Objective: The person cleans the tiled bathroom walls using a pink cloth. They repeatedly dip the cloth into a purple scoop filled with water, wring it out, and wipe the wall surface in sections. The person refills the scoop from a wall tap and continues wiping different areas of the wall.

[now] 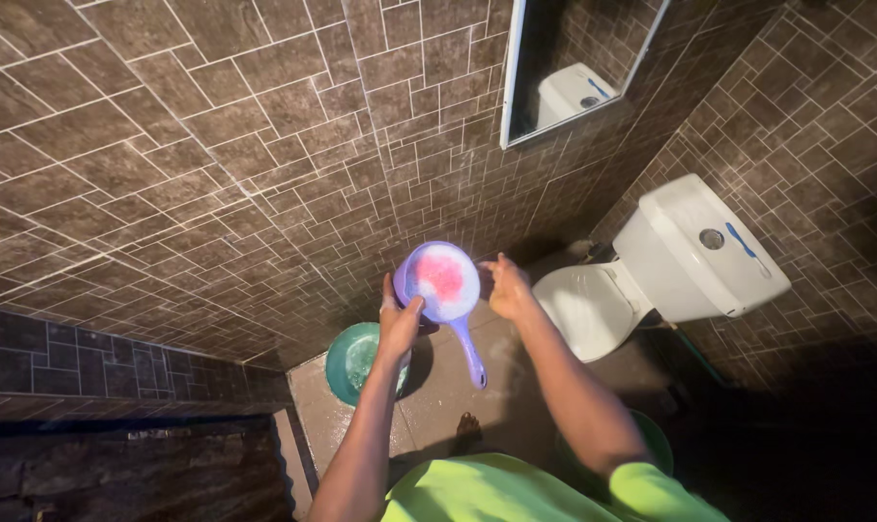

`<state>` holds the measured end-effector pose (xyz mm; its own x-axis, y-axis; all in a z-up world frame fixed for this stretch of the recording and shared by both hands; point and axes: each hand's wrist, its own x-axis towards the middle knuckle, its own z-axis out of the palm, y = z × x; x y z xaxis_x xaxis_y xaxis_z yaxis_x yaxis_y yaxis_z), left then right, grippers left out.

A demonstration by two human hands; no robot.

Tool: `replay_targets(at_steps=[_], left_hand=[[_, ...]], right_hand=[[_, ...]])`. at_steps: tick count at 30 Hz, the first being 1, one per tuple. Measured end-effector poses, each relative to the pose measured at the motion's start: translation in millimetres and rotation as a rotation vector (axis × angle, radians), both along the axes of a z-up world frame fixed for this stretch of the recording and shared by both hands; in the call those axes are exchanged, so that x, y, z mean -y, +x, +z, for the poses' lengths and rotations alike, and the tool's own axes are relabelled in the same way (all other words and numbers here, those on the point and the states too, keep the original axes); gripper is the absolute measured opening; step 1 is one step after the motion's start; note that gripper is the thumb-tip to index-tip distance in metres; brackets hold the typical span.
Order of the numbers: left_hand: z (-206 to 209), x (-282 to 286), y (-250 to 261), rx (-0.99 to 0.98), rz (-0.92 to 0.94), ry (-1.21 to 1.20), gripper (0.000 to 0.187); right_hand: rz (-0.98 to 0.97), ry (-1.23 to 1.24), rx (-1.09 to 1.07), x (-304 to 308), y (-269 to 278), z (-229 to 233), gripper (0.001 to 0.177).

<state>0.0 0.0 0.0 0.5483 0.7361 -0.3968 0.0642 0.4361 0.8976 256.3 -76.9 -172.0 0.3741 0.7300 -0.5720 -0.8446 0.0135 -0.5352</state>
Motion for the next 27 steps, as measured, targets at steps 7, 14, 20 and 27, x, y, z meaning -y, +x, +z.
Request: replay_targets(at_steps=[7, 14, 20, 27], left_hand=[[8, 0, 10, -0.105, -0.019, -0.078, 0.083], [-26, -2, 4, 0.120, -0.041, -0.234, 0.055], [-30, -9, 12, 0.300, -0.115, -0.255, 0.058], [-65, -48, 50, -0.049, 0.257, 0.728, 0.039]], right_hand=[[-0.063, -0.127, -0.023, -8, -40, 43, 0.054], [-0.069, -0.089, 0.070, 12, -51, 82, 0.051], [0.106, 0.012, 0.261, 41, -69, 109, 0.051], [-0.154, -0.061, 0.523, 32, -72, 111, 0.063]])
